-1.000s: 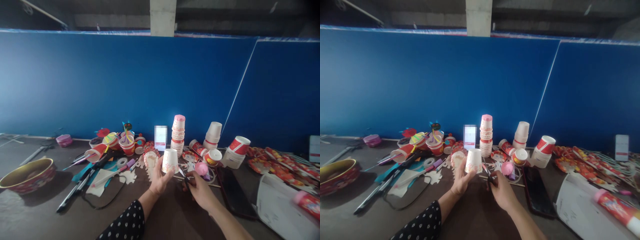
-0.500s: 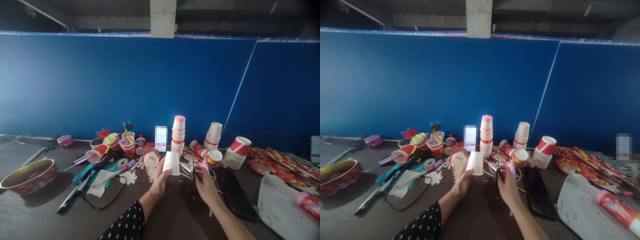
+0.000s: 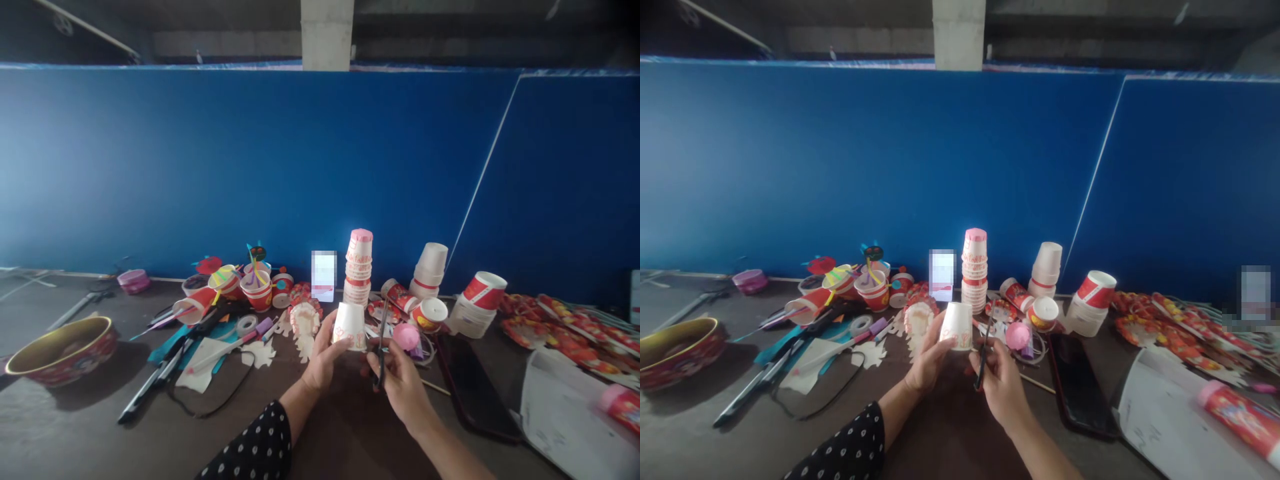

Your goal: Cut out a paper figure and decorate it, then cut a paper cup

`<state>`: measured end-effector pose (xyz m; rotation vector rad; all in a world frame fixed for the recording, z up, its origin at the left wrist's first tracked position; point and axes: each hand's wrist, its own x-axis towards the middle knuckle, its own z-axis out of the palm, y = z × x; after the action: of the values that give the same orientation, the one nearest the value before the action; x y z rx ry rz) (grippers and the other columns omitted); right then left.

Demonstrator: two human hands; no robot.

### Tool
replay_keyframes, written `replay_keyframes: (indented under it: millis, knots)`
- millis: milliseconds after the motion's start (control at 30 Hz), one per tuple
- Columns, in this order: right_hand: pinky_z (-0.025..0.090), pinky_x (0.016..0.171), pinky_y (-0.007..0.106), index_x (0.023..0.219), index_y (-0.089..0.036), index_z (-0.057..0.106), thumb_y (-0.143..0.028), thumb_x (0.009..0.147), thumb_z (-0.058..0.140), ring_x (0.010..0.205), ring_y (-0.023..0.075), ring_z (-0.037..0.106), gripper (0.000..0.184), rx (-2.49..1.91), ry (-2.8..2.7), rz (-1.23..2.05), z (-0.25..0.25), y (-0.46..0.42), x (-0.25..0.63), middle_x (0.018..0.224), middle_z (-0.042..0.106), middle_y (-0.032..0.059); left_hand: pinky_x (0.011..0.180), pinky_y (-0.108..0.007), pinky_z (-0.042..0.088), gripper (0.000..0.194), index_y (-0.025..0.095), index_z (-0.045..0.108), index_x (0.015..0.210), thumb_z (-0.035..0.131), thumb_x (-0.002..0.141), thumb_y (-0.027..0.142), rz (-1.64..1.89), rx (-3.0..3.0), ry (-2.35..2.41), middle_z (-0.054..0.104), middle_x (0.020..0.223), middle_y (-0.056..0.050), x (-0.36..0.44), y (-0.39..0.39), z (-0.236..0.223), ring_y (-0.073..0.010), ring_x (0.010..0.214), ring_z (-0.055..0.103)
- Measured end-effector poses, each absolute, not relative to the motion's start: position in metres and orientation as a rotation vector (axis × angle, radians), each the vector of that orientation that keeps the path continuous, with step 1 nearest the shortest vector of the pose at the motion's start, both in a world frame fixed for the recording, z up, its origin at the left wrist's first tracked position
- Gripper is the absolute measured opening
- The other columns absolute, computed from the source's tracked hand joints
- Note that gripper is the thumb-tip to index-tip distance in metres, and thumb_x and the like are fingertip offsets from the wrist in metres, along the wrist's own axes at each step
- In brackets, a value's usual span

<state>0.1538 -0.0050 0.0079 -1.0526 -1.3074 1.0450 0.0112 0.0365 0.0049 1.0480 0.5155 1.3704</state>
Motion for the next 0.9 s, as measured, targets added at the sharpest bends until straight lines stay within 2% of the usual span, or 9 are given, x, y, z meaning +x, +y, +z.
replay_keyframes:
  millis: [200,333,433,533,700,900]
  knots:
    - [0.042,0.040,0.020,0.094,-0.020,0.052,-0.033,0.068,0.071,0.047,0.0133,0.055,0.035,-1.061,-1.226,0.937,0.014,-0.005,0.156,0.059,0.062,-0.0031,0.085,-0.037,0.039,0.053,0.017,0.052,0.119,0.064,0.068,0.021,1.291,1.107,0.363,0.064,0.101,-0.008,0.014,0.036,0.004,-0.0270,0.098,0.054]
    - [0.051,0.059,0.025,0.095,-0.020,0.051,-0.028,0.068,0.072,0.059,0.0161,0.062,0.035,-1.015,-1.277,0.862,0.011,-0.005,0.155,0.074,0.068,0.0012,0.088,-0.037,0.038,0.041,0.014,0.059,0.109,0.064,0.072,0.030,1.333,1.072,0.406,0.064,0.103,-0.010,0.018,0.039,0.000,-0.0274,0.099,0.054]
    - [0.051,0.067,0.028,0.096,-0.020,0.050,-0.026,0.071,0.069,0.070,0.0194,0.065,0.032,-1.005,-1.339,0.807,0.007,-0.008,0.153,0.080,0.069,0.0042,0.089,-0.036,0.038,0.041,0.017,0.056,0.113,0.062,0.076,0.031,1.351,0.947,0.389,0.062,0.107,-0.009,0.020,0.040,-0.001,-0.0259,0.103,0.054]
    - [0.051,0.067,0.027,0.095,-0.020,0.050,-0.024,0.073,0.067,0.072,0.0197,0.065,0.028,-0.977,-1.423,0.809,0.007,-0.013,0.149,0.081,0.069,0.0053,0.089,-0.036,0.039,0.041,0.016,0.056,0.113,0.060,0.076,0.032,1.317,0.804,0.347,0.063,0.105,-0.009,0.020,0.040,0.001,-0.0254,0.103,0.054]
    - [0.049,0.063,0.025,0.093,-0.019,0.053,-0.023,0.077,0.063,0.069,0.0179,0.063,0.019,-0.965,-1.542,0.834,0.011,-0.019,0.144,0.078,0.068,0.0041,0.086,-0.036,0.042,0.037,0.010,0.062,0.098,0.057,0.076,0.039,1.200,0.610,0.363,0.067,0.089,-0.011,0.018,0.038,0.010,-0.0275,0.098,0.057]
    - [0.049,0.061,0.024,0.097,-0.020,0.052,-0.024,0.077,0.064,0.068,0.0173,0.063,0.024,-0.960,-1.514,0.861,0.009,-0.019,0.144,0.080,0.068,0.0045,0.081,-0.033,0.044,0.028,0.011,0.063,0.090,0.057,0.075,0.034,1.221,0.623,0.369,0.068,0.084,-0.010,0.019,0.037,0.019,-0.0257,0.089,0.060]
